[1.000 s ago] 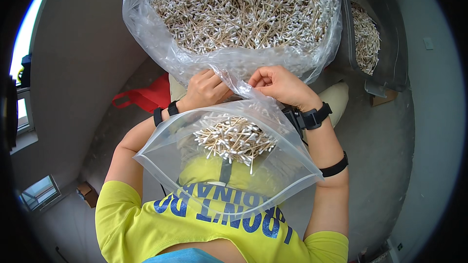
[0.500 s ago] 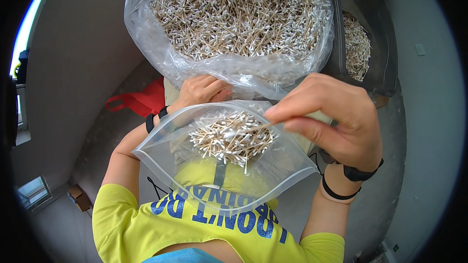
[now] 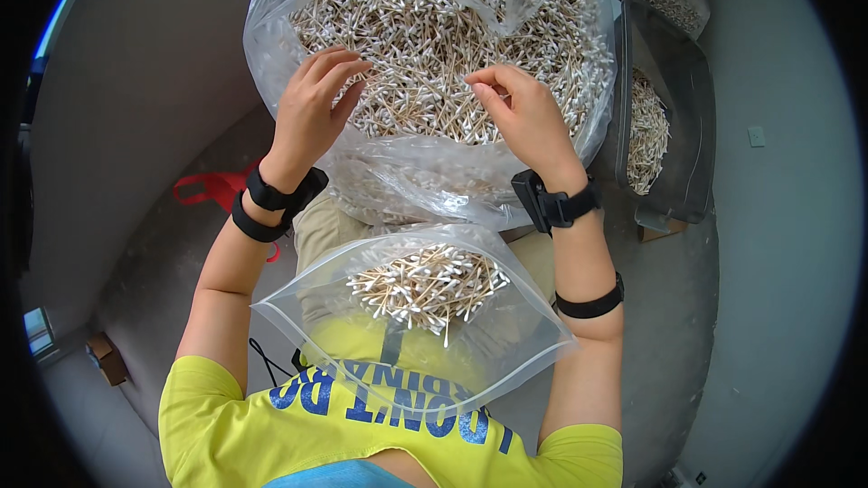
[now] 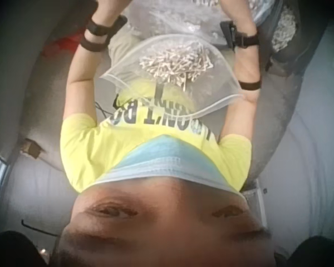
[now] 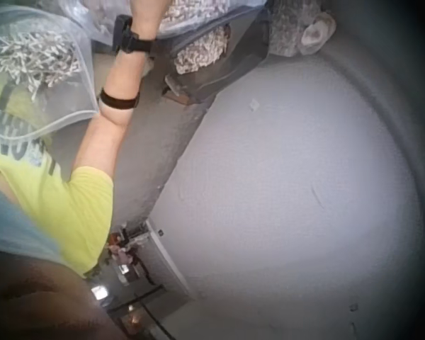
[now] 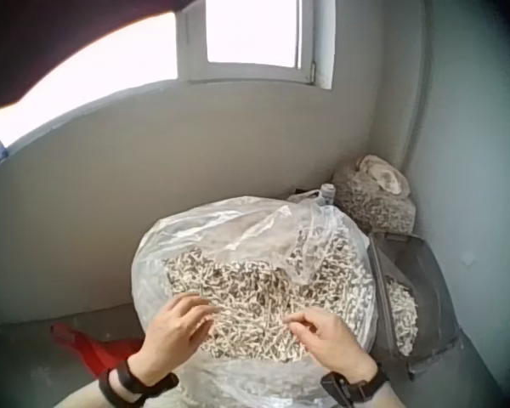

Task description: Picking cotton swabs from a large plastic bag and placing them into a smaller zip-lock bag.

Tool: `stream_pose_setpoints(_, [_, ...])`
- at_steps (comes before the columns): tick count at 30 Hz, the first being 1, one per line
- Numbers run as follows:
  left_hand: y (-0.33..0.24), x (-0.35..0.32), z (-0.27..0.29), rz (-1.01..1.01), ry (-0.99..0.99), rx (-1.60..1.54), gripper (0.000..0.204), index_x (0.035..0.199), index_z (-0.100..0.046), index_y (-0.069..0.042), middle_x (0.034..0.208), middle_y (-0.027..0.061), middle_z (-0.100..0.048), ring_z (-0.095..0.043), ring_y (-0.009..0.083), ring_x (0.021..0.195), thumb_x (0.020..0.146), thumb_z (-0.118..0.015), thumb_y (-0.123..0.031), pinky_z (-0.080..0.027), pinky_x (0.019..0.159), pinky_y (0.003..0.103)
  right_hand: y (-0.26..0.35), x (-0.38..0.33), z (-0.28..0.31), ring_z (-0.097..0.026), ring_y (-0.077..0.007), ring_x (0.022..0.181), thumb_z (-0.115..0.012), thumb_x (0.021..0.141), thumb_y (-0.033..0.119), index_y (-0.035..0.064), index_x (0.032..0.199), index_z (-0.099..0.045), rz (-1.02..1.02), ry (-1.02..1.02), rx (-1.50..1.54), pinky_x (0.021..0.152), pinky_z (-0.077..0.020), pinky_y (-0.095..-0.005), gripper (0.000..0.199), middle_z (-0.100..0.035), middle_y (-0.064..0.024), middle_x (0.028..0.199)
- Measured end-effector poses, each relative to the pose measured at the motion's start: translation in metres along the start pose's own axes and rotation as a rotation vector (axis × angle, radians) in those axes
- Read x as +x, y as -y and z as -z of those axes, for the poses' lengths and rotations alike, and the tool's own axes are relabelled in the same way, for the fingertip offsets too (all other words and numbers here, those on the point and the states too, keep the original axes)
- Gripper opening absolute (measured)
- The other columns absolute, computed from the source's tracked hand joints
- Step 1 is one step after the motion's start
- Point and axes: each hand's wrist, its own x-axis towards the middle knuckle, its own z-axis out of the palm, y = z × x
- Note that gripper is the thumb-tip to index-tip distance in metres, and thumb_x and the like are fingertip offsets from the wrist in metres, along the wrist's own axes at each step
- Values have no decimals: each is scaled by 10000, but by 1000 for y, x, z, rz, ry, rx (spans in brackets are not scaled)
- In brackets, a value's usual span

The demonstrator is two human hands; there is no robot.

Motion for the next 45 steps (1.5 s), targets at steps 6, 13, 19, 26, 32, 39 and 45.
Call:
stream_pose_setpoints(6, [33,-21,-15,178,21,196,474,1265,-609,-148,1303,86,-580,-476,337,1298,812,-748,-177,-418,1048,465,1,97,-10,-657,-305,895,-587,927,159,40,1077,-689,244,-42,-322,806,-516,-374,216,-698,-124,1039])
stream_pose_setpoints(13, [35,-24,5,232,43,97,623,1390,-516,-170,1375,125,-520,-478,339,1301,810,-745,-159,-440,1031,457,17,220,4,-413,-330,1383,-536,863,4,15,1426,-434,600,-119,-602,1165,-308,-412,573,-441,-243,1469])
stream_pose_setpoints(19, [68,16,26,573,-48,11,790,1491,-394,-222,1437,163,-450,-604,297,1130,800,-769,-140,-556,840,345,20,232,20,-373,-332,1412,-538,831,10,48,1444,-427,512,59,-786,1178,-288,-401,624,-433,-221,1485])
stream_pose_setpoints(26, [52,12,19,297,72,184,776,1462,-436,-202,1396,143,-501,-578,336,1124,773,-791,-206,-500,944,423,8,191,45,-594,-261,1164,-558,889,13,124,1111,-697,858,-289,-910,979,-438,-415,284,-687,-33,1148])
stream_pose_setpoints(32, [12,-20,18,-65,-52,-46,285,1035,-685,-100,1045,46,-665,-603,271,1058,760,-743,-50,-474,933,433,-3,124,31,-651,-276,849,-587,830,-10,85,970,-690,612,-345,-657,733,-495,-388,198,-686,-61,938])
stream_pose_setpoints(39, [8,-42,-17,42,13,-216,190,996,-691,-70,1001,66,-670,-622,280,983,809,-711,-89,-477,880,406,-21,90,-14,-681,-294,760,-591,872,69,56,960,-679,205,-323,-495,673,-532,-388,125,-688,-92,884])
stream_pose_setpoints(45, [13,-47,-28,136,19,-222,71,909,-686,-61,978,71,-679,-634,270,911,866,-635,-86,-481,847,388,-16,109,-30,-692,-268,757,-666,890,206,60,1134,-570,42,-366,-436,675,-534,-394,300,-696,-100,836])
